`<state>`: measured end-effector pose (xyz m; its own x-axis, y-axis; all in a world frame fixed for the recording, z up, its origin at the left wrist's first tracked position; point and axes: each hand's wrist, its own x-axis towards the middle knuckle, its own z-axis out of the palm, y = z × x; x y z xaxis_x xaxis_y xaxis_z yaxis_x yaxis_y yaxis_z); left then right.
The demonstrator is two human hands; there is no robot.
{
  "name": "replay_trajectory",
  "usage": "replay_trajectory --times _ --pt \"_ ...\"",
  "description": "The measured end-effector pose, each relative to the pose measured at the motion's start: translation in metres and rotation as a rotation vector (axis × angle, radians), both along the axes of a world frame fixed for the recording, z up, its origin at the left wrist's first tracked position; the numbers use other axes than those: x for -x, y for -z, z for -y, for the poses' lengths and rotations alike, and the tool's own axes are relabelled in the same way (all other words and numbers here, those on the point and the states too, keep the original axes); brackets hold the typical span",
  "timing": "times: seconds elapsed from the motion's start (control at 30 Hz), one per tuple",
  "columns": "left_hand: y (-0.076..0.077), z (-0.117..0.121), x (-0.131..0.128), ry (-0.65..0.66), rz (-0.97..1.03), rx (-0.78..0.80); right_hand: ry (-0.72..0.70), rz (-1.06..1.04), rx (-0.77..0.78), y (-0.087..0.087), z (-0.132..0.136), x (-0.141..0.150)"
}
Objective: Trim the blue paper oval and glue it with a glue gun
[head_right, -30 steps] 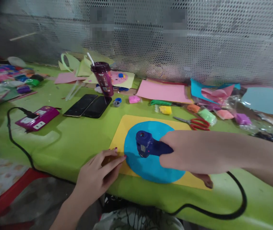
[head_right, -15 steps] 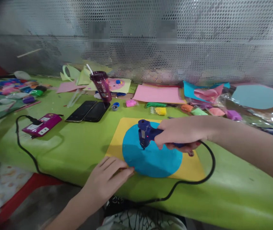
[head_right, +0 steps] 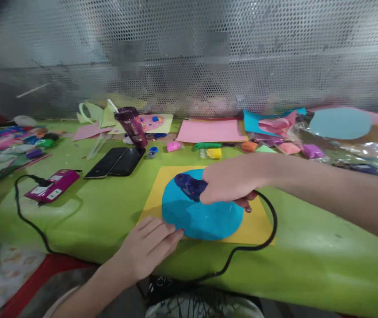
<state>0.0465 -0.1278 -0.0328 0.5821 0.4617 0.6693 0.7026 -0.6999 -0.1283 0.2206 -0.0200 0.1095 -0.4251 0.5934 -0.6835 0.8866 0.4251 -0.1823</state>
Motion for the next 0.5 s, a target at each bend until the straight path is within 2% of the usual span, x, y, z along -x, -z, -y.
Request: replay_trajectory --times 0.07,0.13,0.3,0.4,0.5 --pt "-0.001 0.000 0.000 -0.015 0.024 -0.015 -0.049 0.016 -0.113 0.000 0.005 -0.006" --pt "-0.003 0.001 0.000 -0.035 0.047 -0.025 -0.026 -0.019 -0.189 -0.002 0.011 -0.016" --pt "-0.006 0.001 0.002 -0.111 0.091 -0.049 0.221 -0.175 -0.296 -0.004 0.024 -0.060" --pt "-0.012 -0.001 0.005 -0.150 0.149 -0.054 0.387 -0.421 -0.433 0.005 0.034 -0.086" --pt "-0.030 -0.002 0.009 -0.156 0.265 -0.016 0.502 -0.721 -0.639 0.016 0.049 -0.101"
